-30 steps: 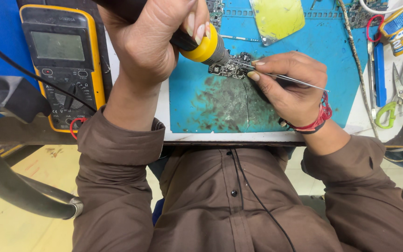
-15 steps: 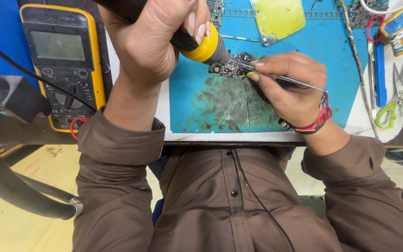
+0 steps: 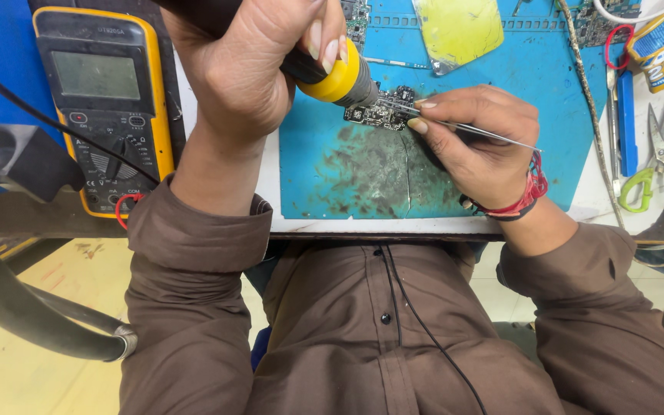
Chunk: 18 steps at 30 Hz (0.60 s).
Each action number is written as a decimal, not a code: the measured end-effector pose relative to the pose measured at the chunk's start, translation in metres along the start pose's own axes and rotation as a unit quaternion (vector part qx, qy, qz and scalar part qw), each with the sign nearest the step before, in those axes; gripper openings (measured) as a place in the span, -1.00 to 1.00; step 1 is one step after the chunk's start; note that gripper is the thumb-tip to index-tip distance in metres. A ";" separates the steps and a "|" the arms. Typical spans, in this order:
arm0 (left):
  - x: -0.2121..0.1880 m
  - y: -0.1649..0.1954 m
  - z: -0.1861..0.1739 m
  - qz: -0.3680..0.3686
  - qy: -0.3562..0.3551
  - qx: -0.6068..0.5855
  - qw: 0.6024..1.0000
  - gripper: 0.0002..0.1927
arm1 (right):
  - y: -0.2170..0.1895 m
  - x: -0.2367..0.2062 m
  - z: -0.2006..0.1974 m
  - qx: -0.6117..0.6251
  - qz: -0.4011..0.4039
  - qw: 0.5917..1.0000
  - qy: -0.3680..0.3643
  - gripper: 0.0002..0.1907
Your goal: The person uses a soldering iron to heat and remove a small component from a circuit board, then uses a hot air gun and tweezers to lift the component off. The removed component is placed into a small container.
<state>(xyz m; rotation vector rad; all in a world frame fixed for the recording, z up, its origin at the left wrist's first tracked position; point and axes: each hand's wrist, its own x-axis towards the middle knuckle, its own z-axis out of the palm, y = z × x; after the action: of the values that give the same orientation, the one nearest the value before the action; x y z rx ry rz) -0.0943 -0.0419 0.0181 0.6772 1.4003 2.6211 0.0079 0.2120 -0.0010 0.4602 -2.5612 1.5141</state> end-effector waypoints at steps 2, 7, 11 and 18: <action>0.000 0.001 0.000 -0.003 -0.002 -0.006 1.000 -0.78 | 0.000 0.000 0.000 0.001 0.004 1.000 0.002 -0.82; 0.000 0.002 0.000 0.005 -0.016 0.009 1.000 -0.80 | 0.000 0.000 0.000 -0.006 0.002 1.000 0.003 -0.83; 0.001 0.003 -0.001 0.009 -0.023 0.021 0.999 -0.80 | 0.000 0.000 0.000 -0.003 0.001 1.000 0.006 -0.84; 0.000 0.001 0.000 -0.003 -0.006 0.000 1.000 -0.79 | 0.000 0.000 0.000 -0.006 0.001 1.000 0.004 -0.83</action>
<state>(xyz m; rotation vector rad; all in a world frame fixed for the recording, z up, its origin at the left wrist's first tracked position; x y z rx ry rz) -0.0939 -0.0425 0.0190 0.6876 1.3959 2.6084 0.0080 0.2125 -0.0010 0.4489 -2.5631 1.4971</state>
